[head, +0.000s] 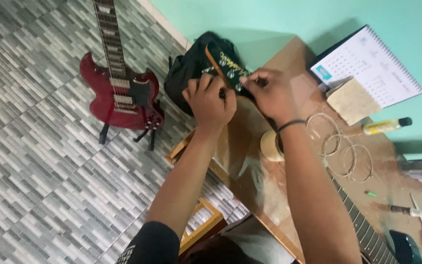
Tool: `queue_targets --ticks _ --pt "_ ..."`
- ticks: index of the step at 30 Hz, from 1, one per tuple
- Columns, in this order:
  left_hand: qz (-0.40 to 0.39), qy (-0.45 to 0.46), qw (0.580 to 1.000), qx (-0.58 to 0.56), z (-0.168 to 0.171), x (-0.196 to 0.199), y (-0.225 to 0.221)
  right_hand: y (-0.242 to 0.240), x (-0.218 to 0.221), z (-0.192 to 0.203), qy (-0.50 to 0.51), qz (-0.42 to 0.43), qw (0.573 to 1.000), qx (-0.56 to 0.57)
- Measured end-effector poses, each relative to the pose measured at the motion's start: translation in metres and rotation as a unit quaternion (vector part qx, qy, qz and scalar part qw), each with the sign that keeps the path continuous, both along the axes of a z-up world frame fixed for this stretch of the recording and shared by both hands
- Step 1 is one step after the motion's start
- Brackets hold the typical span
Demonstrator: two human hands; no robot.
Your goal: The person is uncoiling a new guitar string, threading it through the bridge of an electric guitar, and then winding it around the tuning peg on the headstock.
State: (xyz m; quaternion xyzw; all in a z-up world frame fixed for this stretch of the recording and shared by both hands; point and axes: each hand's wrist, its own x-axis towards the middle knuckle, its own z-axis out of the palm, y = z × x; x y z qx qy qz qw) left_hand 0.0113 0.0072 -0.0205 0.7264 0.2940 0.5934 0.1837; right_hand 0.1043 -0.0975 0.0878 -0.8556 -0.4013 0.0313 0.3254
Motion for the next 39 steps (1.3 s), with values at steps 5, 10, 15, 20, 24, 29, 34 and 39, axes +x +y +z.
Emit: queue_targets --ticks 5,10,15,20,24,29,34,39 --pt "0.011 -0.025 0.999 -0.021 0.01 0.003 -0.004 -0.012 -0.018 0.009 -0.089 0.082 0.993 0.011" --pt "0.01 -0.026 0.999 -0.032 0.019 -0.001 -0.008 -0.025 -0.031 0.005 -0.249 0.11 0.962 -0.022" --pt "0.013 -0.02 0.999 -0.046 0.017 0.0 -0.009 -0.032 -0.033 0.0 -0.298 0.1 0.949 -0.042" --pt "0.003 -0.023 0.999 -0.037 0.014 0.0 -0.007 -0.034 -0.02 -0.021 -0.353 0.07 0.93 -0.068" --pt "0.009 -0.009 1.0 -0.018 0.012 -0.001 -0.009 -0.034 -0.021 -0.027 -0.352 0.047 0.931 -0.084" --pt "-0.004 0.037 0.999 0.014 0.024 -0.015 -0.01 -0.035 -0.023 -0.026 -0.353 0.029 0.93 -0.098" --pt "-0.028 0.141 0.989 -0.019 0.047 -0.044 -0.033 -0.037 -0.021 -0.027 -0.329 0.021 0.939 -0.099" --pt "-0.211 0.091 0.906 -0.356 0.051 -0.052 -0.033 -0.037 -0.021 -0.028 -0.34 0.016 0.934 -0.104"
